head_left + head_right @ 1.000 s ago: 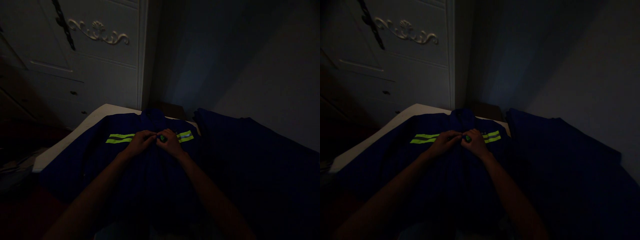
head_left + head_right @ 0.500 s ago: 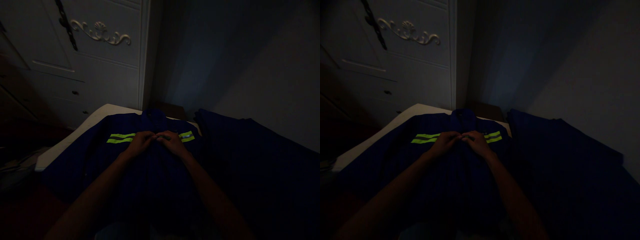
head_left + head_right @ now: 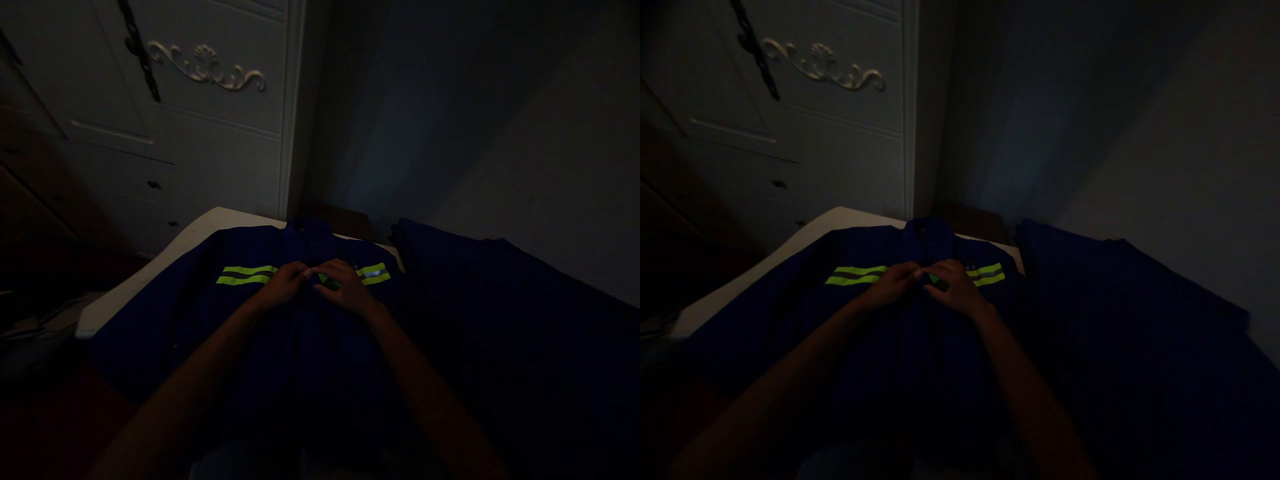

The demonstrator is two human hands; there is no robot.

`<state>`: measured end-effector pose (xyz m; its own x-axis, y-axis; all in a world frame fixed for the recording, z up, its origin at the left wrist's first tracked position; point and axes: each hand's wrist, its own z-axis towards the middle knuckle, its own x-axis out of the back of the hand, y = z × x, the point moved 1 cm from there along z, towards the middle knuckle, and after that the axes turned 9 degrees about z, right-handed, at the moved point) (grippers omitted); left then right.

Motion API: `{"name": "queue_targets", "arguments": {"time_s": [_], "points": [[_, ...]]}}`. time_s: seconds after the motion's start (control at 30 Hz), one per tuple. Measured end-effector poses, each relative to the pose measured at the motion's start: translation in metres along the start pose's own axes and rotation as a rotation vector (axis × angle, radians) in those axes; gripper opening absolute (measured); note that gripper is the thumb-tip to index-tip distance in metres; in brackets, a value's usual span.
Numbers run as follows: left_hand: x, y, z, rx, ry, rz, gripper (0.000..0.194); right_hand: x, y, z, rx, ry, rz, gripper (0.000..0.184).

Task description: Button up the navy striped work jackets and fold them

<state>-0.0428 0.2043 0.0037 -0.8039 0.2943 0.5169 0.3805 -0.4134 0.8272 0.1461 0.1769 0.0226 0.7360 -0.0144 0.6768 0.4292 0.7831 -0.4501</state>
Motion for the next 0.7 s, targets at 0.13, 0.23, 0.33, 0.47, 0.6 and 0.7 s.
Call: {"name": "queue_targets", "arguments": {"time_s": [0.13, 0.23, 0.33, 0.47, 0.6, 0.7], "points": [[0.0, -0.006, 0.003, 0.021, -0.027, -0.125, 0.037, -0.002, -0.001, 0.001, 0.028, 0.025, -0.059, 0.03], [0.001, -0.006, 0.004, 0.071, -0.074, -0.214, 0.044, -0.002, 0.001, 0.001, 0.026, 0.015, -0.046, 0.028], [0.002, -0.001, 0.003, 0.109, -0.111, -0.29, 0.05, -0.002, 0.006, -0.001, 0.015, 0.017, -0.03, 0.027], [0.005, 0.009, -0.002, 0.164, -0.157, -0.355, 0.048, -0.003, 0.009, -0.002, -0.03, 0.046, 0.023, 0.023], [0.008, 0.009, -0.003, 0.179, -0.202, -0.396, 0.038, -0.001, 0.009, -0.001, -0.152, 0.016, 0.186, 0.026], [0.008, 0.005, -0.003, 0.191, -0.182, -0.386, 0.033, 0.001, 0.007, -0.001, -0.274, -0.027, 0.389, 0.03]]}}
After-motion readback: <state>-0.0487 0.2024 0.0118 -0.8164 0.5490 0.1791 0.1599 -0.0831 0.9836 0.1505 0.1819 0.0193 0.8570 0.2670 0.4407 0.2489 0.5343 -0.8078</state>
